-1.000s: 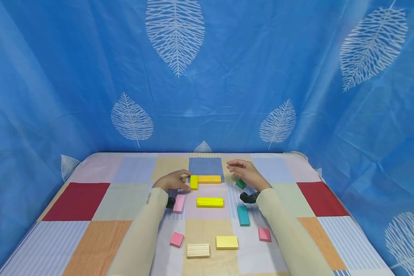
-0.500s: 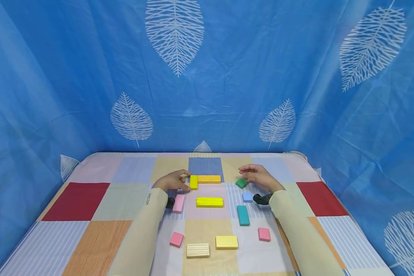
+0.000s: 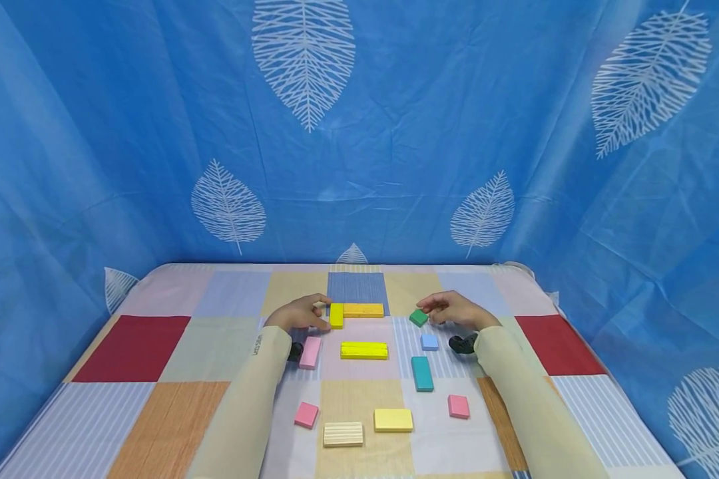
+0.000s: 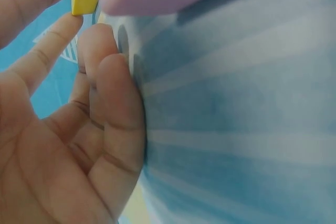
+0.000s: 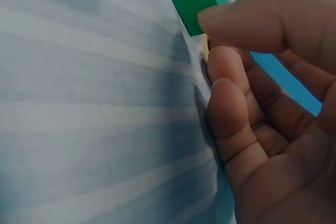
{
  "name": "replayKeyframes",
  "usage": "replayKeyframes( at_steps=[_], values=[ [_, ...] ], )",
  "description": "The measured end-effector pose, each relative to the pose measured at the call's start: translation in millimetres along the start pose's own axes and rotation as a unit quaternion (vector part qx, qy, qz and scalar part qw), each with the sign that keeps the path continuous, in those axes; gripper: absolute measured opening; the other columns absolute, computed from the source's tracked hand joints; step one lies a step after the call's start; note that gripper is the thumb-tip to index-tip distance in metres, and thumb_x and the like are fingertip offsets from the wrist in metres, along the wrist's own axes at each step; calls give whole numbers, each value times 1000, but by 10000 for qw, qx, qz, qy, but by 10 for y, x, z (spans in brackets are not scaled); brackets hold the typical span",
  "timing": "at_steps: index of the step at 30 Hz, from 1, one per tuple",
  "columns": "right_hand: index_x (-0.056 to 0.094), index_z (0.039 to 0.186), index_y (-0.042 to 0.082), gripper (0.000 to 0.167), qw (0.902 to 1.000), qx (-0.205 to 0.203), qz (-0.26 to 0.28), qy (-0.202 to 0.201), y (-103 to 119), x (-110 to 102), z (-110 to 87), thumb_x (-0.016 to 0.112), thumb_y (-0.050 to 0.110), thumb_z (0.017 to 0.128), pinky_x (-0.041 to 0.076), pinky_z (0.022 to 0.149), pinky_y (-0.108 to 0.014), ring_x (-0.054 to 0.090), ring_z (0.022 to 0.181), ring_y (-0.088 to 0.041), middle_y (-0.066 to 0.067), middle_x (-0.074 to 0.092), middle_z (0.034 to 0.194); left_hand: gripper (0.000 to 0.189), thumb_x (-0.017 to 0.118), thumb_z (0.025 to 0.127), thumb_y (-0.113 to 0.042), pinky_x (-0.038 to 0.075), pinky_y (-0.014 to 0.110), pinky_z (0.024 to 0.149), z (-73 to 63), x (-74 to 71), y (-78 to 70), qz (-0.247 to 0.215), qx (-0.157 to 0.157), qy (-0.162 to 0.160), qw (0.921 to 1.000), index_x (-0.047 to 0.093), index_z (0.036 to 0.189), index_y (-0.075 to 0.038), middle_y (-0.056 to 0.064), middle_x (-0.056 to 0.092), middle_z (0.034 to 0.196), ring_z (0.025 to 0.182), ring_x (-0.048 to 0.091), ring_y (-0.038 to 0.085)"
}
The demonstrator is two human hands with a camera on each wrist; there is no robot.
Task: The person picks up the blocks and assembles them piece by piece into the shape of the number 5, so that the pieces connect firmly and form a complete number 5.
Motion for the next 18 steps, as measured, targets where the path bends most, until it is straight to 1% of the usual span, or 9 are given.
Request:
replayKeyframes(
  at_steps=[3, 8, 11, 15, 18],
  values=[
    [64, 138, -13, 47, 9999, 63, -74, 32, 17, 8, 17, 71, -9, 92, 56, 83, -25, 60, 96, -21, -18, 72, 125, 71, 84, 94, -13, 47, 46, 104, -8, -2, -1, -15, -8, 3, 10000, 54, 158, -14, 12, 58, 116, 115, 53, 31],
    [67, 137, -10, 45, 9995, 149, -269, 58, 15, 9, 47, 72, -8, 92, 54, 81, -28, 58, 96, -22, -14, 73, 123, 70, 84, 94, -13, 47, 47, 106, -16, -3, -10, -49, -15, 12, 10000, 54, 157, -14, 12, 58, 118, 116, 53, 31],
    [68, 135, -10, 43, 9993, 126, -340, 60, 22, 17, 57, 72, -7, 92, 53, 80, -30, 57, 94, -22, -12, 73, 119, 70, 84, 94, -13, 47, 47, 107, -22, -7, -13, -73, -36, 7, 10000, 54, 157, -14, 13, 59, 120, 116, 53, 31],
    [70, 131, -10, 41, 9991, -9, -411, 47, 46, 30, 53, 74, -6, 91, 53, 77, -32, 57, 91, -22, -10, 73, 113, 70, 84, 94, -13, 47, 48, 110, -18, -11, -8, -97, -68, -1, 9999, 55, 157, -15, 14, 60, 125, 117, 53, 31],
    [71, 127, -10, 38, 9989, -137, -458, -6, 54, 31, 63, 77, -5, 90, 53, 77, -32, 57, 89, -22, -10, 73, 110, 70, 84, 94, -13, 47, 47, 109, -9, -12, -6, -58, -56, 0, 10000, 54, 157, -15, 14, 61, 126, 115, 54, 31]
  ],
)
Point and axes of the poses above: each hand's wrist, its own z-axis towards the middle knuckle, its own x-axis out of the palm, y = z × x, the point moved 8 cm from there along z, towards the middle knuckle
